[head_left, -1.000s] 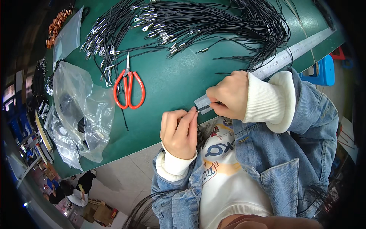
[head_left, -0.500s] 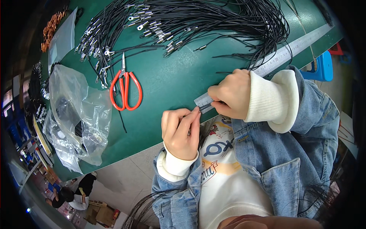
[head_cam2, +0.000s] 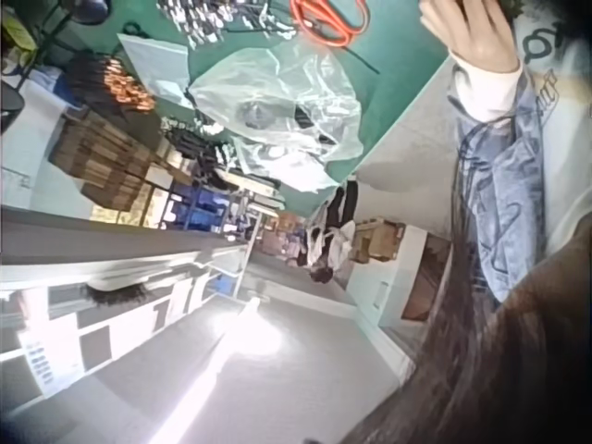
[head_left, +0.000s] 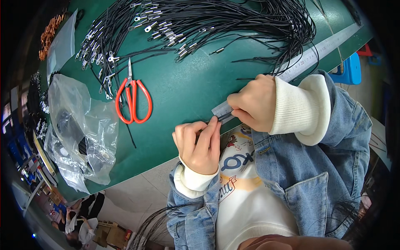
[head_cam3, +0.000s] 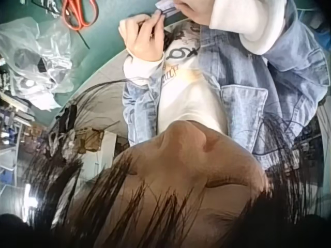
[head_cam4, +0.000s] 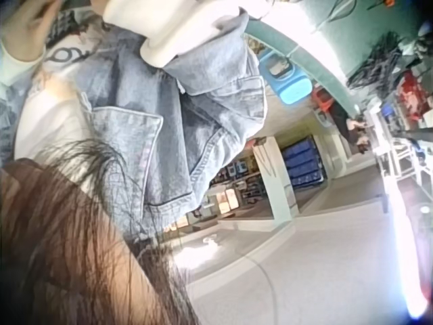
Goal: The person measures black wires against a metal ruler on the table and cuts them using shears.
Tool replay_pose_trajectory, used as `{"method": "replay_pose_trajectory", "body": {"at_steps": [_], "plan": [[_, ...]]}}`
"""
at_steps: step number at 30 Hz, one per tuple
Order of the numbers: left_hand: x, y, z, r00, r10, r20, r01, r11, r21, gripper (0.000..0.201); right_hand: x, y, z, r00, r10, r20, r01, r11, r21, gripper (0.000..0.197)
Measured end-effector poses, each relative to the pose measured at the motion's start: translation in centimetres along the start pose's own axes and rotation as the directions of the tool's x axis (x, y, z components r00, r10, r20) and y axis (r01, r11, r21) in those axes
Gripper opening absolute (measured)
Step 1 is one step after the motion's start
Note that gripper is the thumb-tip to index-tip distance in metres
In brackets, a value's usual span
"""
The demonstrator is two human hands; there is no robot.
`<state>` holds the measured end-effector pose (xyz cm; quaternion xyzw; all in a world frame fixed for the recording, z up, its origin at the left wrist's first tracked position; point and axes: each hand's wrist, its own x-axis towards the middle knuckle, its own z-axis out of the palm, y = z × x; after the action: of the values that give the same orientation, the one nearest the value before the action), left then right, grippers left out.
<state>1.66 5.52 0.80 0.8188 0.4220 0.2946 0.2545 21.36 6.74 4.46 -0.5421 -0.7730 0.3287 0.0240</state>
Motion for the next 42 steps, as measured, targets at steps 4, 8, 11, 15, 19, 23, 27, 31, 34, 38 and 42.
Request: {"method": "replay_pose_trajectory", "body": {"at_steps": [4,8,11,15,19,23,27,31,34,38,42], "plan": [[-0.2,0.1,0.0,1.000,-0.018,0.004,0.018,1.000,0.016,0.021,-0.5,0.8,-0.4,0.999,-0.018,-0.037,0.020,0.999,0.041,0.012],[-0.2,0.1,0.0,1.000,-0.007,0.008,0.006,1.000,0.026,0.021,-0.8,1.8,-2.1,0.991,0.046,0.125,-0.055,0.996,0.076,0.017],[-0.1,0.2,0.1,1.000,-0.013,0.023,0.013,1.000,0.029,0.020,-1.1,2.2,-3.1,0.953,0.173,0.247,-0.199,0.976,0.087,0.017],[-0.2,0.2,0.0,0.999,-0.003,0.032,0.002,0.999,0.036,0.020,-1.4,2.9,-3.4,0.955,0.167,0.247,-0.192,0.978,0.082,0.017],[-0.2,0.2,0.0,0.999,-0.009,0.038,0.007,0.999,0.044,0.020,-1.8,3.1,-4.1,0.928,0.241,0.286,-0.260,0.965,0.031,0.017],[-0.3,0.1,0.1,0.999,-0.009,0.047,0.006,0.998,0.056,0.020,-2.2,3.3,-4.5,0.910,0.291,0.294,-0.304,0.953,-0.001,0.017],[-0.4,0.2,0.0,0.998,-0.022,0.055,0.018,0.998,0.059,0.020,-2.9,4.1,-4.3,0.913,0.299,0.277,-0.309,0.951,-0.009,0.018],[-0.2,0.3,-0.1,0.998,-0.019,0.064,0.015,0.998,0.068,0.020,-3.2,3.8,-4.9,0.900,0.331,0.286,-0.319,0.944,-0.089,0.020],[-0.3,0.3,-0.1,0.998,-0.020,0.066,0.014,0.997,0.077,0.020,-3.1,3.8,-5.0,0.869,0.374,0.323,-0.352,0.927,-0.128,0.021],[-0.3,0.1,0.0,0.998,-0.025,0.066,0.020,0.997,0.080,0.020,-3.5,4.2,-4.4,0.917,0.320,0.237,-0.309,0.947,-0.084,0.019],[-0.3,0.1,-0.1,0.997,-0.019,0.073,0.013,0.996,0.086,0.020,-3.8,4.5,-3.6,0.945,0.288,0.154,-0.285,0.958,-0.044,0.017]]}}
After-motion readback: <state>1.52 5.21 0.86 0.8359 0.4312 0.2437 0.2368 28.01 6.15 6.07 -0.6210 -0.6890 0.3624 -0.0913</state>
